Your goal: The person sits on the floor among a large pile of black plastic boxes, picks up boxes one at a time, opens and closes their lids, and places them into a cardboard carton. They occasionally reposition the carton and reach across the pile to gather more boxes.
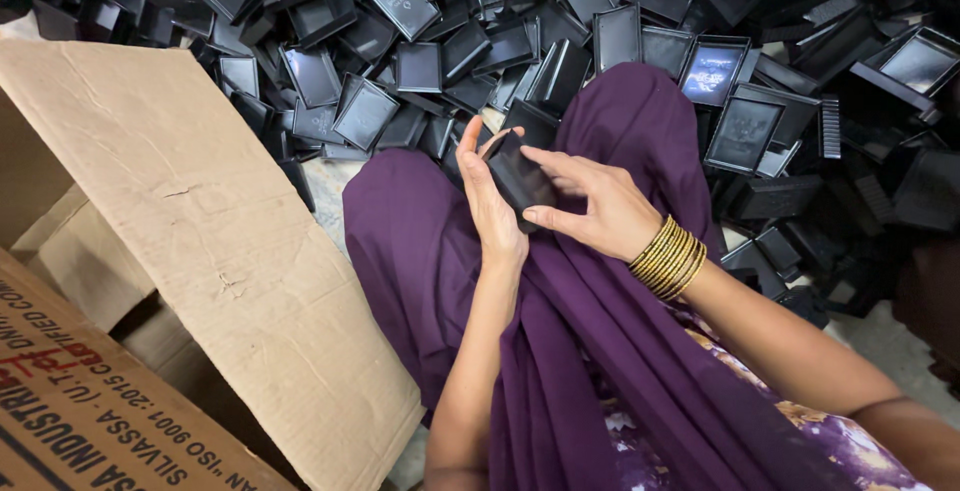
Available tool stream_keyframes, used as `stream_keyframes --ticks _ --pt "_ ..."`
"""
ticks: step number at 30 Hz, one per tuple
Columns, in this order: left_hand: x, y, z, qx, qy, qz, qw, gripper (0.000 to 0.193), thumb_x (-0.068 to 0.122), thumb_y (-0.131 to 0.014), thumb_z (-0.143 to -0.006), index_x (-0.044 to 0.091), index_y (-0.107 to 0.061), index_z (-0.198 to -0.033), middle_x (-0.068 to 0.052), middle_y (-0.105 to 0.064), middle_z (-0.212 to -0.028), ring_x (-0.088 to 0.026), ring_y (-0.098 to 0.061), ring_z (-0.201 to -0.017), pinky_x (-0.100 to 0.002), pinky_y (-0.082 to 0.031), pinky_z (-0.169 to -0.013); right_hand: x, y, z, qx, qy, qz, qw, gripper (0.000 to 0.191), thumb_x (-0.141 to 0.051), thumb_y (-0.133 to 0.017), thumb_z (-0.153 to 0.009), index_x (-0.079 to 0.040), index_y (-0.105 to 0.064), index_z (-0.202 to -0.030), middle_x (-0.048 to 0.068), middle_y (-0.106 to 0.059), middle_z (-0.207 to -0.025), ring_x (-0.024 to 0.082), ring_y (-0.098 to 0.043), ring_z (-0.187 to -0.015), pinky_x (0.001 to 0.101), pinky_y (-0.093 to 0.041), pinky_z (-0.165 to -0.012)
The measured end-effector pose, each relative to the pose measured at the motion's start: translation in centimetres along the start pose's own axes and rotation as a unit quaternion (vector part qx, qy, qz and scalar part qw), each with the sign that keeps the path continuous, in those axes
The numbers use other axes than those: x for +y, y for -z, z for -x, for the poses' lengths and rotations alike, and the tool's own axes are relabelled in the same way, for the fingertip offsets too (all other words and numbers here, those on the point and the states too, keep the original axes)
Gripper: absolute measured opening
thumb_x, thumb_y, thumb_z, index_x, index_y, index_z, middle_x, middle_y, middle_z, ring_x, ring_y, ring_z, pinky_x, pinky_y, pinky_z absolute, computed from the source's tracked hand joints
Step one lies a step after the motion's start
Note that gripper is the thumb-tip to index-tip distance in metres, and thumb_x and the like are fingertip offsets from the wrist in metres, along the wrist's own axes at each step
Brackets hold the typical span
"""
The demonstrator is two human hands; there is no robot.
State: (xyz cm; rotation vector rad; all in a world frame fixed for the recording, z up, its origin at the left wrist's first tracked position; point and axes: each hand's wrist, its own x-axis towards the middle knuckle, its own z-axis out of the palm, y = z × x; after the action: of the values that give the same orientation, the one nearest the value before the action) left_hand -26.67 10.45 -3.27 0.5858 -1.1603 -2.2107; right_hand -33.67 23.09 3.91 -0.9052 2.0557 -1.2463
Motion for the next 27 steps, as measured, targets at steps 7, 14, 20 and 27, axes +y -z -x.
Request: stream_keyframes --ticks 7,14,20,27 --pt "0.3 0.2 0.3 0.001 -0.023 -0.033 0.999 0.066 0.055 -0.033 -0.110 0.008 -0.034 -0.156 -0.015 -0.064 -0.131 -0.021 -0.061 -0.119 -0.034 -0.048 -0.105 0.5 -1.0 0.3 0.003 -0.012 0.000 1.000 0.074 -0.027 -0.083 -0.082 -0.009 -0.052 -0.147 0.017 -0.068 -0.130 0.029 -0.070 -0.119 0.0392 -0.055 -0.103" --pt "0.7 -0.7 -0.2 0.011 -0.085 -0.047 0.995 0.058 0.049 -0.029 -0.113 0.006 -0.041 -0.150 -0.013 -0.067 -0.125 -0.020 -0.062 -0.118 -0.034 -0.047 -0.107 1.7 -0.8 -0.9 -0.040 -0.043 -0.130 0.990 0.081 -0.020 -0.082 -0.080 -0.011 -0.038 -0.148 0.012 -0.059 -0.130 0.027 -0.067 -0.112 0.0391 -0.057 -0.093" --pt "2.5 0.8 -1.0 0.041 -0.212 -0.330 0.919 0.047 0.029 -0.038 -0.110 -0.003 -0.065 -0.088 -0.015 -0.063 -0.086 -0.024 -0.063 -0.079 -0.037 -0.048 -0.074 2.0 -0.2 -0.1 0.049 0.116 0.149 0.981 0.051 -0.019 -0.083 -0.084 -0.010 -0.060 -0.129 0.012 -0.068 -0.114 0.029 -0.068 -0.104 0.0381 -0.055 -0.091" --pt "1.7 1.2 -1.1 0.083 -0.258 -0.411 0.870 0.049 0.023 -0.039 -0.105 -0.003 -0.057 -0.068 -0.014 -0.056 -0.061 -0.030 -0.058 -0.056 -0.043 -0.041 -0.059 2.2 -3.1 1.4 0.053 0.083 0.034 0.995 0.032 -0.020 -0.073 -0.093 -0.005 -0.060 -0.119 0.014 -0.070 -0.100 0.033 -0.074 -0.094 0.0387 -0.058 -0.079"
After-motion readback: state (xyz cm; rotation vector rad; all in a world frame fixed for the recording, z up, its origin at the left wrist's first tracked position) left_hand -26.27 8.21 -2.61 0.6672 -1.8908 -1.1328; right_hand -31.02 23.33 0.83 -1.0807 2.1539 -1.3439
